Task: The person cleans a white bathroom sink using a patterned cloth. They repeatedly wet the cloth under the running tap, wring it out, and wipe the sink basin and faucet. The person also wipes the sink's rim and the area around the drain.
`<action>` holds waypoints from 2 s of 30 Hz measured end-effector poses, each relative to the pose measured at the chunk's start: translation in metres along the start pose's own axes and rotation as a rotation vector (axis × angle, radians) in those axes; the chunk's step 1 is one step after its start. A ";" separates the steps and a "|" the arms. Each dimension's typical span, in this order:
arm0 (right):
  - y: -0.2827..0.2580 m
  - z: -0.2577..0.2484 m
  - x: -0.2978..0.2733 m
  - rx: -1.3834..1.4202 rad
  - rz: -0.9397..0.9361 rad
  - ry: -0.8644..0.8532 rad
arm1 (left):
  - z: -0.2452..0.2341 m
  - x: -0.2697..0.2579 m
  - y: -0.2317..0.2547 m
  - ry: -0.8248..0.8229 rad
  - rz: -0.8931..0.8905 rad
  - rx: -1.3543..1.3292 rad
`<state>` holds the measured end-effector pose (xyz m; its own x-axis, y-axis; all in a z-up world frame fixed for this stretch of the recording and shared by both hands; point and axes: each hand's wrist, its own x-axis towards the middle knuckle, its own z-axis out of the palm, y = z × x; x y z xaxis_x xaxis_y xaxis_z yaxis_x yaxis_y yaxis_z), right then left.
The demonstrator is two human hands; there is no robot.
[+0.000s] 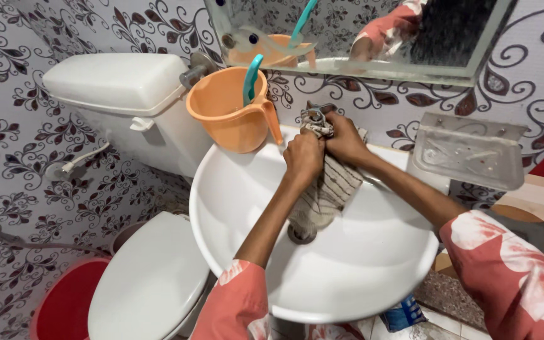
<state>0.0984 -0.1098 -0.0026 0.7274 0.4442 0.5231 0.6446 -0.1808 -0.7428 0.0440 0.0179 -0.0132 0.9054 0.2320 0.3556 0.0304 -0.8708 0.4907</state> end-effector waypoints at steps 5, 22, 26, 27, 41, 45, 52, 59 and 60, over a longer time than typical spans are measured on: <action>0.047 -0.001 0.031 0.354 0.456 -0.300 | -0.014 0.015 0.003 -0.155 -0.119 -0.138; -0.025 0.006 -0.041 -0.646 0.074 0.004 | -0.027 -0.062 0.029 0.450 0.189 0.967; -0.024 0.004 -0.033 -0.558 0.164 -0.077 | -0.027 -0.076 0.029 0.616 0.187 1.118; -0.024 0.003 -0.027 -0.429 0.117 -0.042 | -0.023 -0.071 0.027 0.546 0.190 1.033; 0.019 -0.003 0.014 -0.100 0.258 -0.333 | -0.021 -0.001 0.007 -0.080 0.014 -0.088; -0.001 -0.010 0.000 -0.254 0.124 -0.313 | -0.023 -0.014 0.013 0.014 0.002 -0.050; -0.015 -0.002 -0.017 -0.460 0.095 -0.252 | -0.007 -0.028 0.010 0.250 0.101 0.196; -0.023 0.013 -0.037 -0.788 0.191 -0.243 | -0.027 -0.061 0.023 0.406 0.222 0.845; -0.023 0.012 -0.041 -0.749 0.181 -0.234 | -0.029 -0.063 0.024 0.389 0.227 0.881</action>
<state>0.0506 -0.1134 -0.0119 0.8209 0.5094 0.2583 0.5687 -0.7709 -0.2869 -0.0249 -0.0050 -0.0009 0.7310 0.0086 0.6823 0.3205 -0.8871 -0.3322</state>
